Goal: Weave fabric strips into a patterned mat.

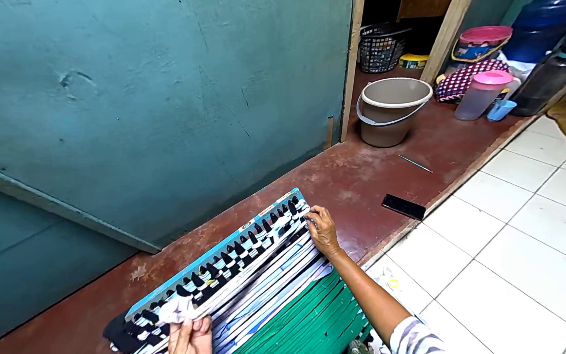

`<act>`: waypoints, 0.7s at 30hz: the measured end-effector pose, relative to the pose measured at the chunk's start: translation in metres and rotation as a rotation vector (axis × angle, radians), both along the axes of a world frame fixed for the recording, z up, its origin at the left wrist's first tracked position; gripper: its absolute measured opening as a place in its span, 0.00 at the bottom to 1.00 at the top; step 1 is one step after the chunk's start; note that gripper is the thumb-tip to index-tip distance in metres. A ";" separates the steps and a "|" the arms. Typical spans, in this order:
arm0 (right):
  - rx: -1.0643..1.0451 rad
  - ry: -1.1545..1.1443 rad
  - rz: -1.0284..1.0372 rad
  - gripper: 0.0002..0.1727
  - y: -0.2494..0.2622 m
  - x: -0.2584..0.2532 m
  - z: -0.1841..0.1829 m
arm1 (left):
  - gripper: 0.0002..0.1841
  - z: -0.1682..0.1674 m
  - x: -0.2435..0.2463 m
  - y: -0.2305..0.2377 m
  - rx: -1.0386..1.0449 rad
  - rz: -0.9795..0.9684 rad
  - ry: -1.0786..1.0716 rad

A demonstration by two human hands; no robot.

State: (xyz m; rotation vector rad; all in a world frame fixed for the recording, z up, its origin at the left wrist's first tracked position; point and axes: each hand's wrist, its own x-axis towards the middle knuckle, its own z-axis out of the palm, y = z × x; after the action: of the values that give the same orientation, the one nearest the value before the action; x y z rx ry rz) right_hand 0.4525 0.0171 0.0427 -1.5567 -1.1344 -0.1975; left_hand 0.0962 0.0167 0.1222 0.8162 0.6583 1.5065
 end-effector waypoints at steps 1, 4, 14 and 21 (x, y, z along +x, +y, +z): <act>0.011 0.024 0.002 0.11 0.001 0.000 0.000 | 0.18 -0.003 -0.004 -0.002 0.010 -0.058 -0.012; 0.054 0.188 0.031 0.10 0.003 0.003 -0.002 | 0.16 -0.008 -0.019 -0.006 -0.034 -0.107 0.008; -0.110 0.528 0.035 0.11 -0.008 0.003 0.007 | 0.23 -0.026 -0.031 0.002 -0.230 -0.045 -0.064; -0.275 0.635 -0.036 0.16 -0.001 -0.011 0.022 | 0.22 -0.024 -0.030 0.004 -0.186 -0.029 -0.043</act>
State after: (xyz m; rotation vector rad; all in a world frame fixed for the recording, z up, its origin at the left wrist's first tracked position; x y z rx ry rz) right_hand 0.4414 0.0165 0.0649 -1.7070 -0.6445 0.4238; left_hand 0.0662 0.0211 0.0980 0.6474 0.7400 1.4097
